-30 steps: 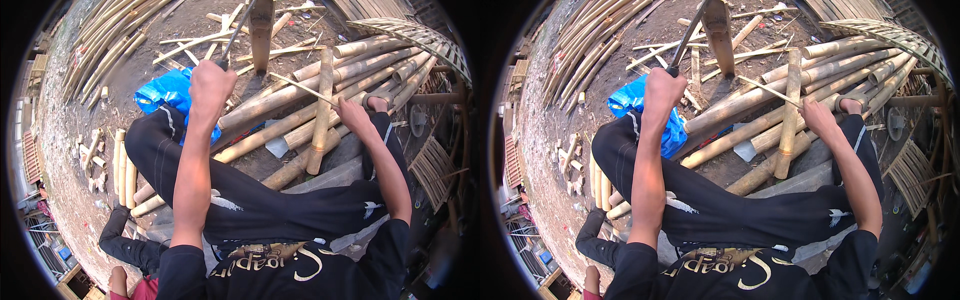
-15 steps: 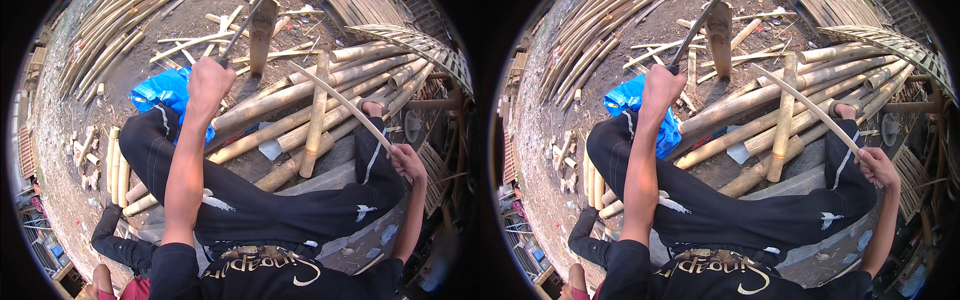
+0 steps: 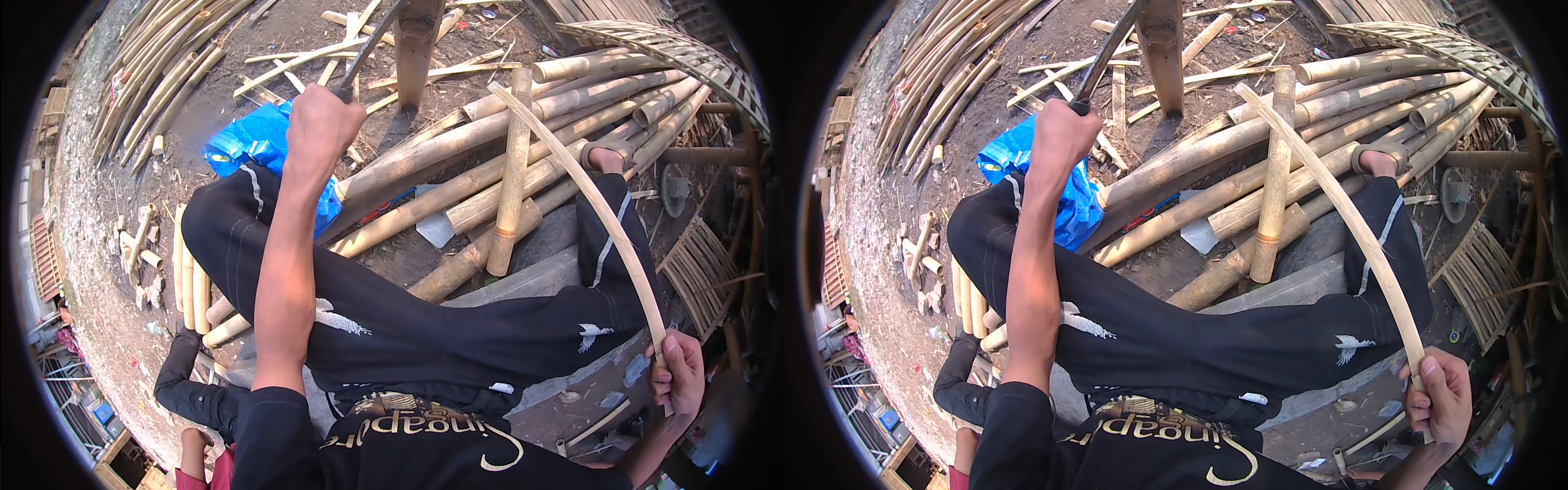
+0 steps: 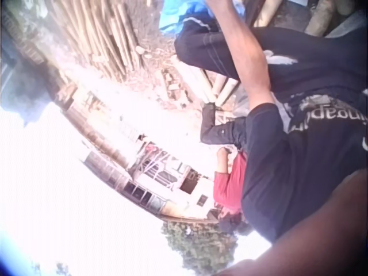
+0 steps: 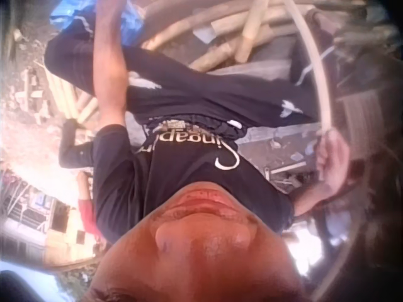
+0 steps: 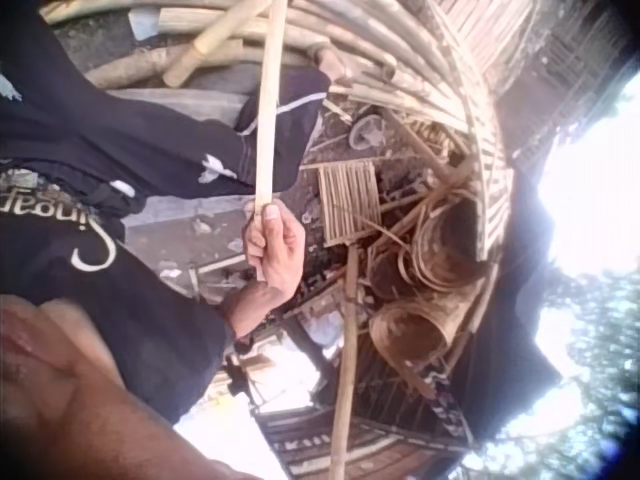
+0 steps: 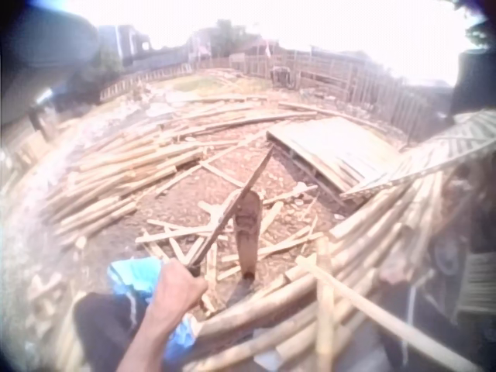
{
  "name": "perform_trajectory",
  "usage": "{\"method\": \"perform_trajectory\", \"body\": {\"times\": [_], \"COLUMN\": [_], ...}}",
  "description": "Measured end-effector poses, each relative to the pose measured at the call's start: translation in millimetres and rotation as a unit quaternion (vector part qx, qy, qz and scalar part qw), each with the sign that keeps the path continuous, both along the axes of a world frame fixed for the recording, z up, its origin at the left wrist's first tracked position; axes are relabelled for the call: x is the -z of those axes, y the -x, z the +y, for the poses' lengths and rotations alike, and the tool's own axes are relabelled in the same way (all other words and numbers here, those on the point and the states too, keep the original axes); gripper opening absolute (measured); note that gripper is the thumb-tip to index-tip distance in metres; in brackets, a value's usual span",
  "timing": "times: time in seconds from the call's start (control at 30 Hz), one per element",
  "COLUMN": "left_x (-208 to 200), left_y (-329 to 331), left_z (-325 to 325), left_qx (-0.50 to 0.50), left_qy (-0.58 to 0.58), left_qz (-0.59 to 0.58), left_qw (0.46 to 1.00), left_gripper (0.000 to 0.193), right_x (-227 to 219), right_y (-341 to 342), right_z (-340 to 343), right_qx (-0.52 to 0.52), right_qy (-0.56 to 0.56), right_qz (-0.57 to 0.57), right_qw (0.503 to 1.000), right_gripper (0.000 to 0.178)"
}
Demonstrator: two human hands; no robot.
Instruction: The person uses a machete to shave and cut strips from a bamboo stalk while sitting outdoors among a large pile of bamboo.
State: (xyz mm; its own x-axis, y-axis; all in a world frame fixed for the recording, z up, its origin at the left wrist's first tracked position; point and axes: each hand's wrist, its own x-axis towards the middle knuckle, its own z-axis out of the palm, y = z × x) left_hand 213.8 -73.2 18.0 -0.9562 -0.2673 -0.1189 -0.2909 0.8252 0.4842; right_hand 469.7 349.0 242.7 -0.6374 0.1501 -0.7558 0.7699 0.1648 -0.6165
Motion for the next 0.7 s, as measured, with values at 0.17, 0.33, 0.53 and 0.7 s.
{"method": "perform_trajectory", "body": {"times": [0.17, 0.33, 0.53, 0.7], "left_x": [-0.1, 3.9, 1.8, -2.4], "left_y": [-3.7, -1.0, 0.0, -2.3], "left_z": [9.1, 7.1, 12.6, 13.3], "left_qx": [0.028, 0.031, 0.014, 0.022], "left_qy": [0.005, -0.007, -0.022, -0.016], "left_qz": [-0.002, 0.02, -0.01, 0.016], "left_qw": [1.0, 0.999, 1.0, 1.0], "left_gripper": [0.04, 0.036, 0.033, 0.038], "right_x": [-29.3, -67.5, -58.1, 37.7], "right_y": [-9.1, -14.8, -6.3, 25.0], "right_z": [-12.1, -22.6, -38.3, -60.4], "right_qx": [-0.001, -0.023, -0.114, -0.188], "right_qy": [-0.073, -0.178, -0.124, -0.02], "right_qz": [-0.036, -0.024, -0.055, -0.067], "right_qw": [0.997, 0.983, 0.984, 0.98], "right_gripper": [0.043, 0.039, 0.033, 0.029]}}
